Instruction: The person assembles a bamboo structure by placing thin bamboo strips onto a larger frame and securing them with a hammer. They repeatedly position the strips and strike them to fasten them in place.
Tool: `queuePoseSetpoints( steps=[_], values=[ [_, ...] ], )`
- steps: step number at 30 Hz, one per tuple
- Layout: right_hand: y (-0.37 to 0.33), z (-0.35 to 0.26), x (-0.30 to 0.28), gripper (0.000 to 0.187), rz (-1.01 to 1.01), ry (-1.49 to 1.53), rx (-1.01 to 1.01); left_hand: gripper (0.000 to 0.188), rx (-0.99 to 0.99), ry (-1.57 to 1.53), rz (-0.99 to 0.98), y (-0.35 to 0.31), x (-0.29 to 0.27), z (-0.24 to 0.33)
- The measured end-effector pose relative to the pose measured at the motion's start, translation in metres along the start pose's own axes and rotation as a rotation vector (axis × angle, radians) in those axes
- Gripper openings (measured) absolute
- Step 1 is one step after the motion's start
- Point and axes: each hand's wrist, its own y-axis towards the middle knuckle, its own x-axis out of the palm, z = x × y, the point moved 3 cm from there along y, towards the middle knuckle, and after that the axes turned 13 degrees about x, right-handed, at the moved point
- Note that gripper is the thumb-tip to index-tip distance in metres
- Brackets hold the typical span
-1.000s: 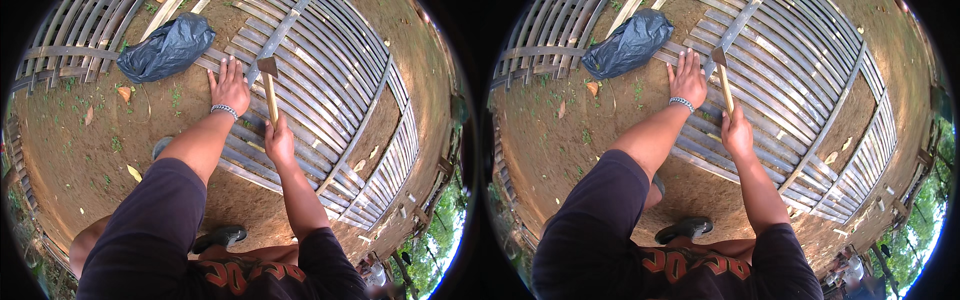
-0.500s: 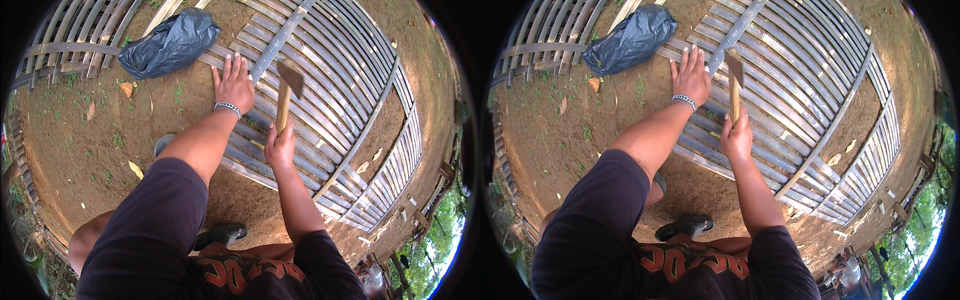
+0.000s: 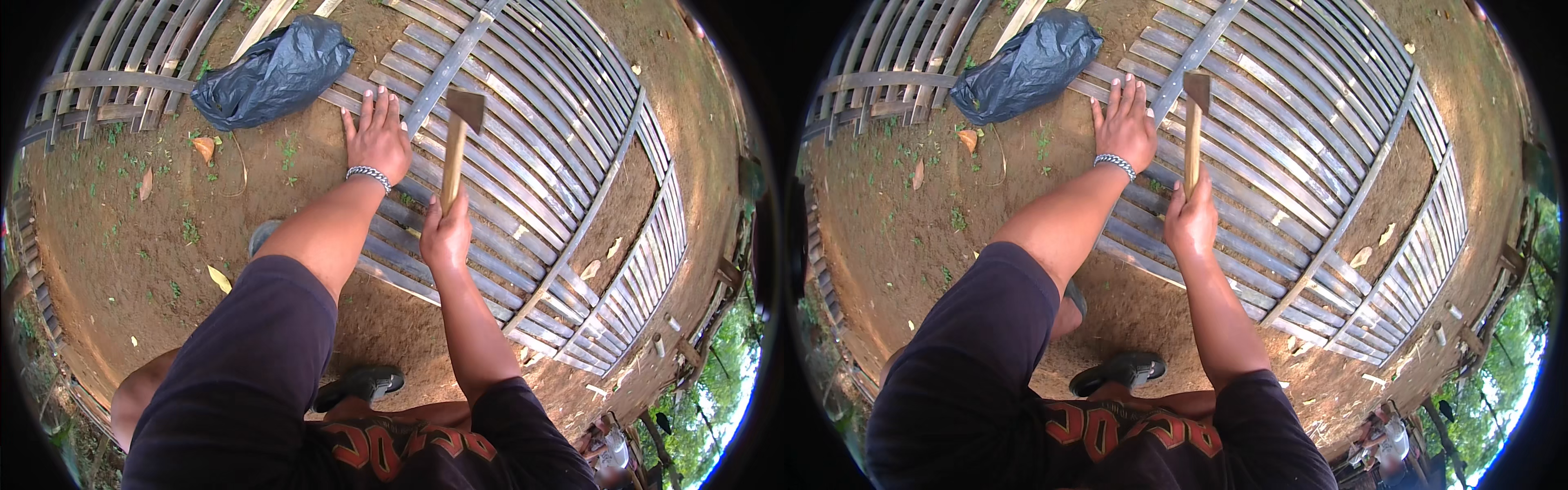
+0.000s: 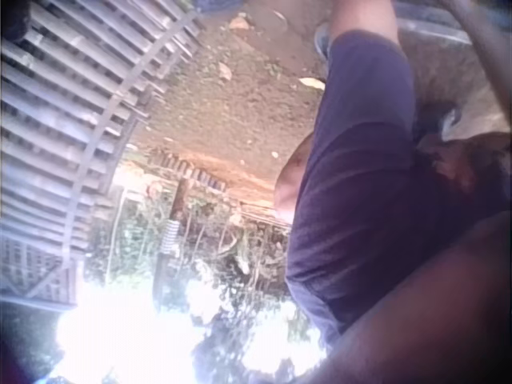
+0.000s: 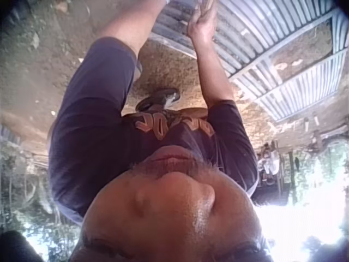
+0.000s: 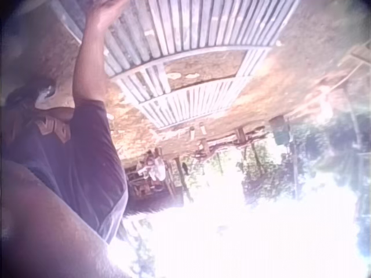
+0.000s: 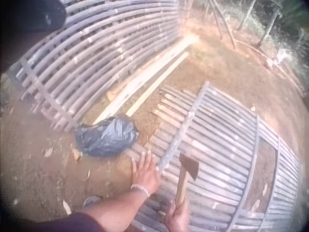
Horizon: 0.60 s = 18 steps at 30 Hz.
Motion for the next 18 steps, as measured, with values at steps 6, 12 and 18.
queuePoseSetpoints(
  steps=[6,12,18],
  values=[
    [-0.002,0.005,-0.003,0.051,-0.024,-0.085,-0.032,0.059,-0.001,0.024,-0.002,0.001,0.0,0.003],
    [-0.005,-0.017,-0.023,0.049,0.105,0.103,-0.116,0.06,-0.004,0.013,-0.011,-0.003,0.002,0.001],
    [0.017,0.006,-0.011,0.046,-0.082,-0.276,-0.021,0.061,-0.018,0.01,-0.01,0.003,-0.001,0.001]
  ],
)
